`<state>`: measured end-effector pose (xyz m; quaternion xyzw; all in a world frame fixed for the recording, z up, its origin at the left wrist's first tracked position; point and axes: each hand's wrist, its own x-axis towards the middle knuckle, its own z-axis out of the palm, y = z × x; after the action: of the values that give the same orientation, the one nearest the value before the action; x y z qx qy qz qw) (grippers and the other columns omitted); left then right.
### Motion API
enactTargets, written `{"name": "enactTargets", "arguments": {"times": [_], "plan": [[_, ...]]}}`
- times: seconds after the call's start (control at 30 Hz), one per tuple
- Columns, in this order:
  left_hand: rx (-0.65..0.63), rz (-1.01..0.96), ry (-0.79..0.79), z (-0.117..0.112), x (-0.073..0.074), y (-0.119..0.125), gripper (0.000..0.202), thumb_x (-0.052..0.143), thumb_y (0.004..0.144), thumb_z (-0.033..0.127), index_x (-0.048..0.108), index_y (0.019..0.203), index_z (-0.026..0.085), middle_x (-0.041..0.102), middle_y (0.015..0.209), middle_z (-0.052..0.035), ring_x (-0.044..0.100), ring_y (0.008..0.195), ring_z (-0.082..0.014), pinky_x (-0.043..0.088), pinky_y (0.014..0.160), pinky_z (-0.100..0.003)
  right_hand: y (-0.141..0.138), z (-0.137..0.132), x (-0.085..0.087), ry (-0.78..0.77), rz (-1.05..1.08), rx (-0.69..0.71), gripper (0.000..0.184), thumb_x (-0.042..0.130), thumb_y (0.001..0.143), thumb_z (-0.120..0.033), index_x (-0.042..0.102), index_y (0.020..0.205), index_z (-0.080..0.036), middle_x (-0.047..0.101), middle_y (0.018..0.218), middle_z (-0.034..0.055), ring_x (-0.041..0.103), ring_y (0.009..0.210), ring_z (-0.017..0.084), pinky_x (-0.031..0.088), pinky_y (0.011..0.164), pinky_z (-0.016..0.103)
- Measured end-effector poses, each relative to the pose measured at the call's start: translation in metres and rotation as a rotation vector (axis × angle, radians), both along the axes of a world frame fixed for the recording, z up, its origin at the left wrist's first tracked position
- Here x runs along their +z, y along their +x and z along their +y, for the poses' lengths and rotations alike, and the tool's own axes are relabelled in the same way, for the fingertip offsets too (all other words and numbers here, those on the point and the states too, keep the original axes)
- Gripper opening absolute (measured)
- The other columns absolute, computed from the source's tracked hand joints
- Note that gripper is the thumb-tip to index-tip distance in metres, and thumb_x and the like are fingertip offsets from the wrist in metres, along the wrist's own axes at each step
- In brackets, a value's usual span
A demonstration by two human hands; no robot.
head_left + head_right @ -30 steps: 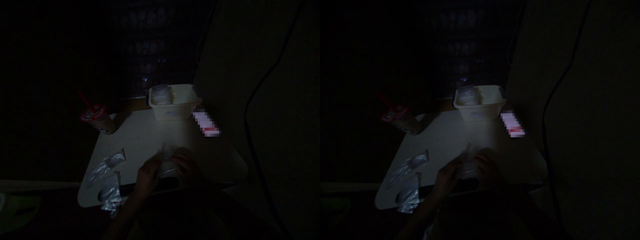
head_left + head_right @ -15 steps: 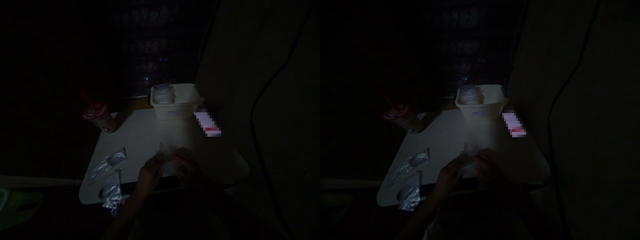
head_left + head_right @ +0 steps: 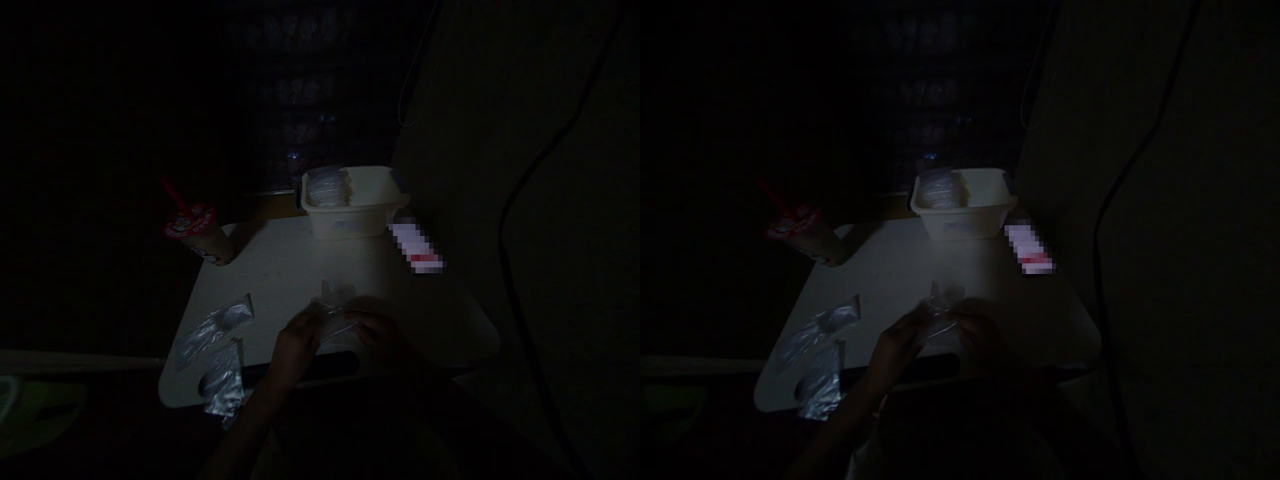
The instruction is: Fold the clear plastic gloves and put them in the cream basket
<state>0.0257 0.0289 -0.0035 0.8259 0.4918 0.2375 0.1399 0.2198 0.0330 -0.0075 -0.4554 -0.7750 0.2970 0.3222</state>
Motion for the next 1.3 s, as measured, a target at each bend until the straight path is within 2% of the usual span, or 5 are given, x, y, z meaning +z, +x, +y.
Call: {"name": "enactTargets", "arguments": {"times": [0.2,0.63,0.83,1.17,1.3], "plan": [[-0.050,-0.033,-0.036,0.002,-0.006,-0.001,0.044,0.045,0.064,0.002,0.054,0.102,0.021,0.055,0.110,-0.0045,0.049,0.101,-0.0176,0.042,0.085,-0.032,-0.004,0.001,-0.006,0.077,0.060,0.002,0.020,0.044,0.073,-0.018,0.059,0.085,-0.018,0.059,0.090,0.0075,0.053,0.086,0.017,0.044,0.075,0.032],[0.277,-0.166,-0.266,0.017,0.008,0.015,0.031,0.041,0.077,0.029,0.051,0.104,0.019,0.062,0.095,-0.0047,0.061,0.074,-0.0153,0.045,0.064,-0.022,-0.007,0.011,-0.003,0.149,-0.141,-0.260,0.018,0.046,0.070,-0.021,0.049,0.053,-0.018,0.050,0.059,0.0032,0.046,0.061,0.015,0.040,0.060,0.031],[0.399,0.006,-0.221,0.024,0.010,0.028,0.035,0.037,0.079,0.029,0.044,0.113,0.020,0.065,0.083,-0.0044,0.062,0.067,-0.0185,0.043,0.056,-0.025,-0.012,0.000,0.002,0.317,-0.144,-0.448,0.032,0.042,0.069,-0.018,0.049,0.100,-0.014,0.051,0.099,0.0115,0.045,0.094,0.022,0.039,0.077,0.038],[0.355,0.217,-0.016,0.021,0.016,0.020,0.033,0.035,0.081,0.029,0.050,0.108,0.020,0.062,0.096,-0.0072,0.059,0.078,-0.0182,0.043,0.061,-0.026,-0.033,-0.002,0.003,0.346,-0.583,-0.064,0.044,0.031,0.081,-0.030,0.038,0.120,-0.010,0.038,0.126,0.0103,0.025,0.119,0.023,0.009,0.098,0.048],[0.035,0.294,0.115,0.017,0.012,0.015,0.040,0.033,0.080,0.021,0.038,0.119,0.013,0.044,0.121,-0.0095,0.039,0.111,-0.0190,0.034,0.086,-0.034,-0.026,0.001,-0.004,0.332,-0.617,0.014,0.048,0.028,0.082,-0.036,0.035,0.122,-0.011,0.036,0.127,0.0102,0.027,0.118,0.021,0.008,0.099,0.047]]}}
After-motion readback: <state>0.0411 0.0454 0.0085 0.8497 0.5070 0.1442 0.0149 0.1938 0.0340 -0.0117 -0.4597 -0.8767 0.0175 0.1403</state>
